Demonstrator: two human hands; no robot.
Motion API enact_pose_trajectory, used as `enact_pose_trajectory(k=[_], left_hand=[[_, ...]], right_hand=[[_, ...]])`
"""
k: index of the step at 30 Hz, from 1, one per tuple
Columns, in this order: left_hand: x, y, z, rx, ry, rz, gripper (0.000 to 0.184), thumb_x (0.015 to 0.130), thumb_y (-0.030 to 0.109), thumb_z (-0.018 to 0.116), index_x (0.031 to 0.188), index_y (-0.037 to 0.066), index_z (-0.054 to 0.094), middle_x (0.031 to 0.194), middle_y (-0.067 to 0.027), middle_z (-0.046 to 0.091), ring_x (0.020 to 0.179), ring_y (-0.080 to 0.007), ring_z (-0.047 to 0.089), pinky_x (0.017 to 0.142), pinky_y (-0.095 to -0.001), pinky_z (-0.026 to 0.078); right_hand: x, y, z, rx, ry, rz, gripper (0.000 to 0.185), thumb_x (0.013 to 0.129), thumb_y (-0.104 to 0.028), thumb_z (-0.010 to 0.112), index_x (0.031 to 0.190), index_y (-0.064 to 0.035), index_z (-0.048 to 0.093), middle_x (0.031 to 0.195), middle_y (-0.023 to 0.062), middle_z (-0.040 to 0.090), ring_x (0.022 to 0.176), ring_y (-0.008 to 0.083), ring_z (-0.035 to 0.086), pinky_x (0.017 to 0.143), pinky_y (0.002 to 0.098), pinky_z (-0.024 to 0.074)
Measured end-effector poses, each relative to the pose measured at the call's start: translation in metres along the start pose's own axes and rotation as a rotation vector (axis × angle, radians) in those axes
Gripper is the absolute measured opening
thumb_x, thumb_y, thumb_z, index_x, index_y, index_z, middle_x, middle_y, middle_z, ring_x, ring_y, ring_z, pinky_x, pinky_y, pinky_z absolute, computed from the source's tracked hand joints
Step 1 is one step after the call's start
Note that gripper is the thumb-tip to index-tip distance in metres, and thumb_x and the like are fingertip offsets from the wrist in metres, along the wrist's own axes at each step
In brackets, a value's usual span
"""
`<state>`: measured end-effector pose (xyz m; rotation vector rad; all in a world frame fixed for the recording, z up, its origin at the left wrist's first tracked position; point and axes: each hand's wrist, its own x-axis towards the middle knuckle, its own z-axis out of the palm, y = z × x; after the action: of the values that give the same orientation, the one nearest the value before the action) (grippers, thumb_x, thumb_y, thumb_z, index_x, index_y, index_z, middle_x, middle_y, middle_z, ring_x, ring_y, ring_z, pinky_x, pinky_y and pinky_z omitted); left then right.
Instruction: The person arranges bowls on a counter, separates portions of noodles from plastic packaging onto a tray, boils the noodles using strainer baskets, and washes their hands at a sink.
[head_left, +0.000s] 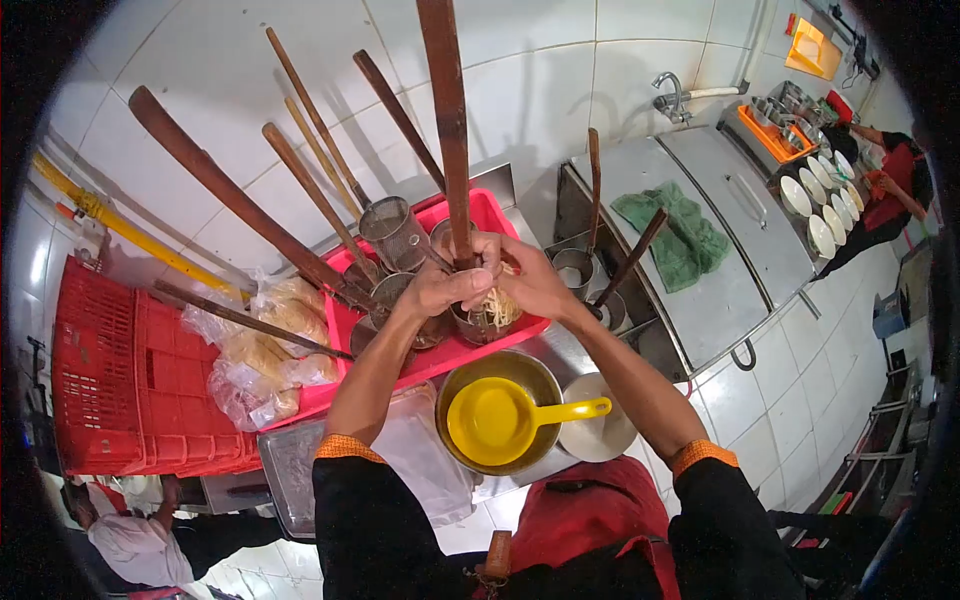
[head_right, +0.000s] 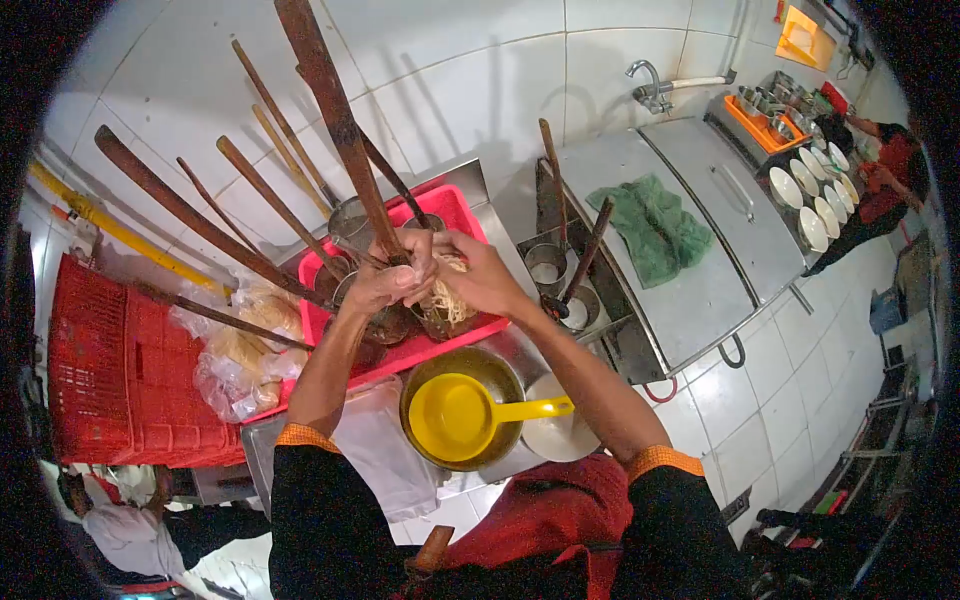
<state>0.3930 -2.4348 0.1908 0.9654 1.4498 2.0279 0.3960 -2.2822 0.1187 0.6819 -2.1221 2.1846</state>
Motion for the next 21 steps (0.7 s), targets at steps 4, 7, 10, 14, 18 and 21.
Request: enact_pose_trajectory(k=[4, 7, 10, 14, 18, 21], left_hand=[[0.000, 0.004, -0.001, -0.009, -0.024, 0.045, 0.039, 0.074, 0.032, 0.069, 0.069, 0.004, 0.044, 0.051, 0.0007, 0.037, 0.039, -0.0077, 0.035, 0.036, -0.0218, 0.028], [-0.001, 0.014, -0.004, -0.058, -0.056, 0.097, 0.035, 0.075, 0.031, 0.067, 0.072, 0.003, 0.046, 0.056, -0.0001, 0.041, 0.042, -0.0064, 0.037, 0.038, -0.0201, 0.029], [-0.002, 0.020, -0.002, 0.056, 0.005, 0.104, 0.025, 0.080, 0.026, 0.060, 0.075, 0.005, 0.048, 0.063, -0.0008, 0.044, 0.045, -0.0063, 0.041, 0.040, -0.0189, 0.030], [-0.008, -0.010, -0.046, -0.288, 0.163, 0.038, 0.044, 0.084, 0.057, 0.046, 0.090, 0.013, 0.049, 0.053, 0.0031, 0.034, 0.040, -0.0100, 0.028, 0.036, -0.0241, 0.029], [0.010, 0.011, -0.002, 0.101, 0.539, 0.169, 0.033, 0.088, 0.042, 0.050, 0.071, 0.017, 0.037, 0.055, 0.0061, 0.028, 0.043, -0.0061, 0.025, 0.033, -0.0179, 0.022], [0.030, 0.021, 0.028, 0.277, 1.019, 0.112, 0.041, 0.092, 0.046, 0.042, 0.067, 0.015, 0.033, 0.052, 0.0046, 0.026, 0.043, -0.0057, 0.025, 0.032, -0.0170, 0.022]], right_hand=[[-0.004, 0.001, -0.024, -0.348, -0.019, -0.117, 0.030, 0.080, -0.005, 0.053, 0.109, 0.0020, 0.053, 0.101, 0.0124, 0.062, 0.095, 0.0177, 0.059, 0.086, 0.0310, 0.0439], [-0.018, 0.013, -0.018, -0.140, 0.207, -0.042, 0.027, 0.082, -0.008, 0.053, 0.107, 0.0016, 0.055, 0.103, 0.0138, 0.060, 0.097, 0.0246, 0.058, 0.087, 0.0322, 0.0430], [-0.048, 0.007, -0.007, -0.119, 0.404, -0.005, 0.027, 0.082, -0.012, 0.056, 0.105, 0.0013, 0.055, 0.103, 0.0153, 0.059, 0.098, 0.0278, 0.057, 0.087, 0.0326, 0.0425], [-0.146, -0.048, -0.040, -0.452, 0.477, -0.328, 0.019, 0.081, -0.006, 0.052, 0.099, 0.0003, 0.054, 0.090, 0.0138, 0.056, 0.080, 0.0238, 0.055, 0.075, 0.0326, 0.0435], [-0.279, -0.004, -0.107, -0.528, 1.149, 0.131, 0.008, 0.079, -0.006, 0.049, 0.086, -0.0029, 0.049, 0.070, 0.0104, 0.049, 0.066, 0.0226, 0.049, 0.062, 0.0295, 0.0401], [-0.400, 0.113, -0.175, -1.080, 0.818, 0.825, 0.025, 0.075, -0.013, 0.053, 0.097, -0.0036, 0.055, 0.082, 0.0181, 0.059, 0.075, 0.0354, 0.057, 0.068, 0.0424, 0.0465]])
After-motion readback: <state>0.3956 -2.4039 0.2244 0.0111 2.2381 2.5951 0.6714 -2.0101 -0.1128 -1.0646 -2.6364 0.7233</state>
